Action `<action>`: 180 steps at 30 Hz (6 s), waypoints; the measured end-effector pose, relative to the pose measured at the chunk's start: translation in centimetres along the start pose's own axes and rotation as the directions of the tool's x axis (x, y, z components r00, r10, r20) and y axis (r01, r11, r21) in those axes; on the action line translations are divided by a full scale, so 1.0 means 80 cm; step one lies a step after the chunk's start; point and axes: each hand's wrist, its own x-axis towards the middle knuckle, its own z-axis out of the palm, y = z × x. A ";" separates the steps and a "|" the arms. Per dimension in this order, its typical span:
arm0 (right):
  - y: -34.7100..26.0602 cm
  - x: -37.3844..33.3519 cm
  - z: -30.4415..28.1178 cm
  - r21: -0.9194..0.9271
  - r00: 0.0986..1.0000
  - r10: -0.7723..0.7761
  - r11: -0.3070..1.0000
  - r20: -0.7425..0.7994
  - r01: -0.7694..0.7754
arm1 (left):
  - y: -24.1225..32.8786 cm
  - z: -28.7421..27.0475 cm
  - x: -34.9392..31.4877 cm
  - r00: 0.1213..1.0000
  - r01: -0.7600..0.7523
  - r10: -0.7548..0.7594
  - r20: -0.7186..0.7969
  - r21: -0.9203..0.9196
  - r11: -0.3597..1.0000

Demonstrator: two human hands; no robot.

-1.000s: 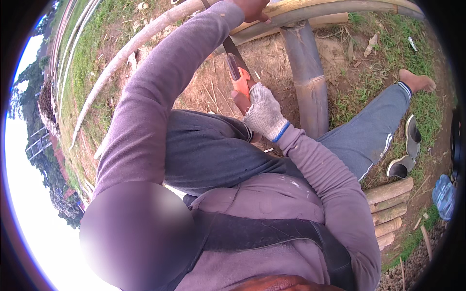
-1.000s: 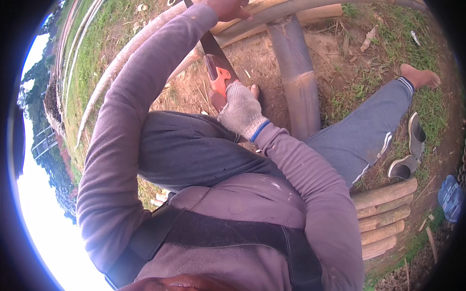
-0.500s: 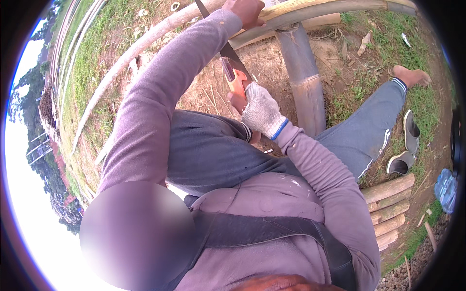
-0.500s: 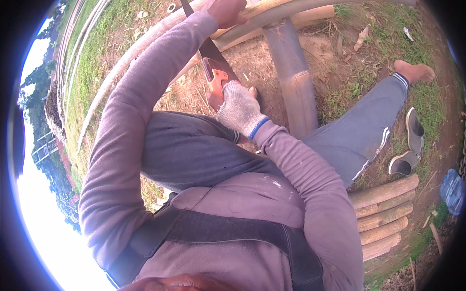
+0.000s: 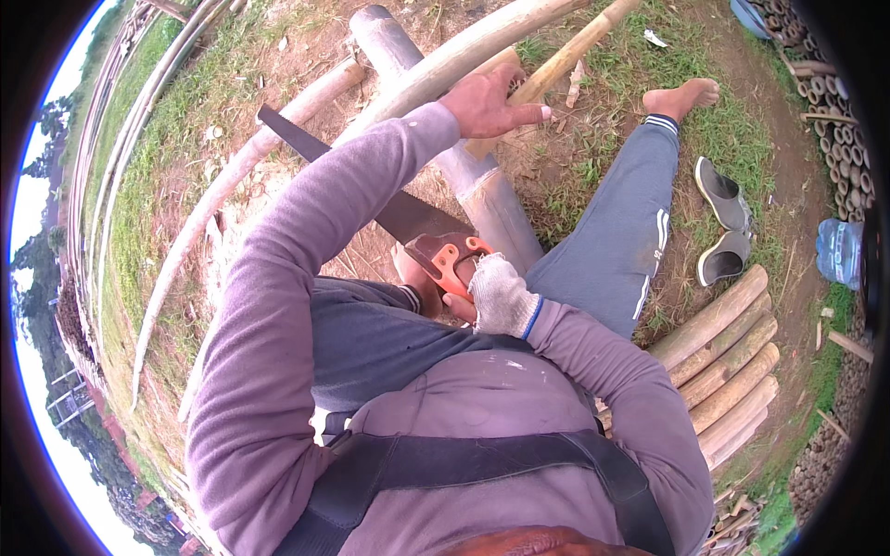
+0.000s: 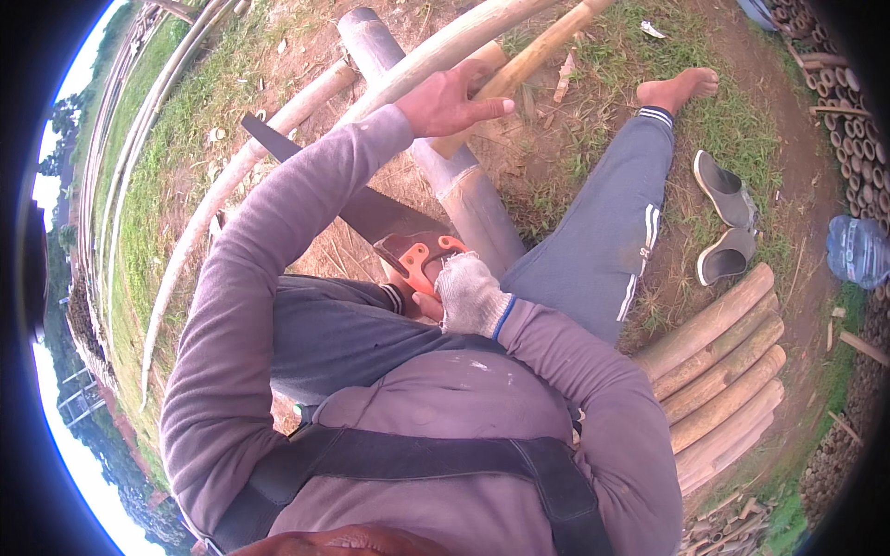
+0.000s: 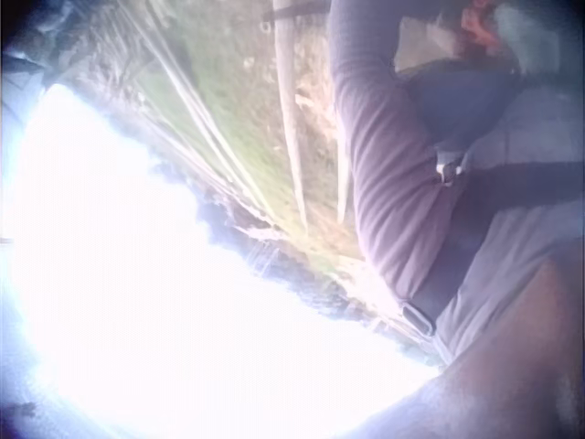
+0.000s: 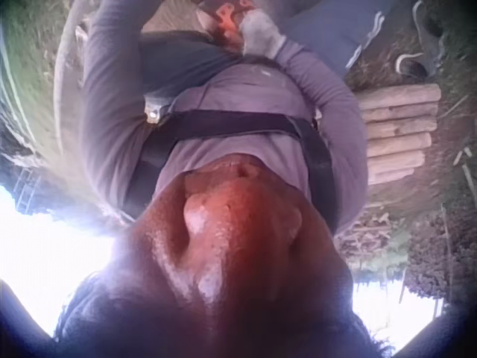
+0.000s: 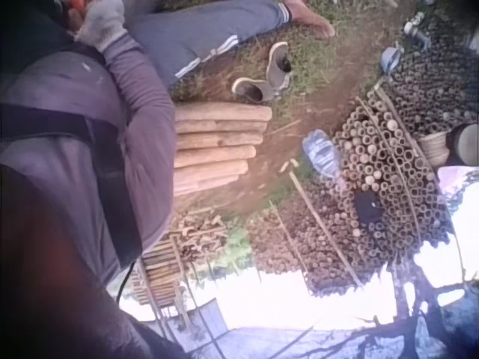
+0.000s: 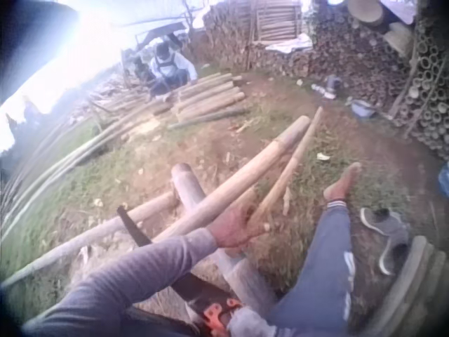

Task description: The person uses a hand saw to cut a long bamboo pole into shorter sections. They hold the bamboo steady with their left hand and saw with their right hand, then place the cut pieces onto a nearby stack.

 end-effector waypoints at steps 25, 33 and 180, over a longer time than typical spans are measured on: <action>0.215 0.258 -0.172 -0.615 0.793 -0.066 0.671 -0.606 -0.414 | -0.357 -0.138 -0.489 0.637 0.719 -0.760 -0.127 0.453 0.527; 0.232 0.332 -0.155 -0.368 0.704 0.338 0.668 -0.624 -0.647 | -0.335 -0.150 -0.464 0.490 0.808 -0.871 0.007 0.371 0.458; -0.013 0.204 -0.024 0.267 0.920 0.143 0.963 -0.365 -0.044 | -0.268 -0.037 -0.469 0.553 0.833 -0.758 -0.345 0.235 0.501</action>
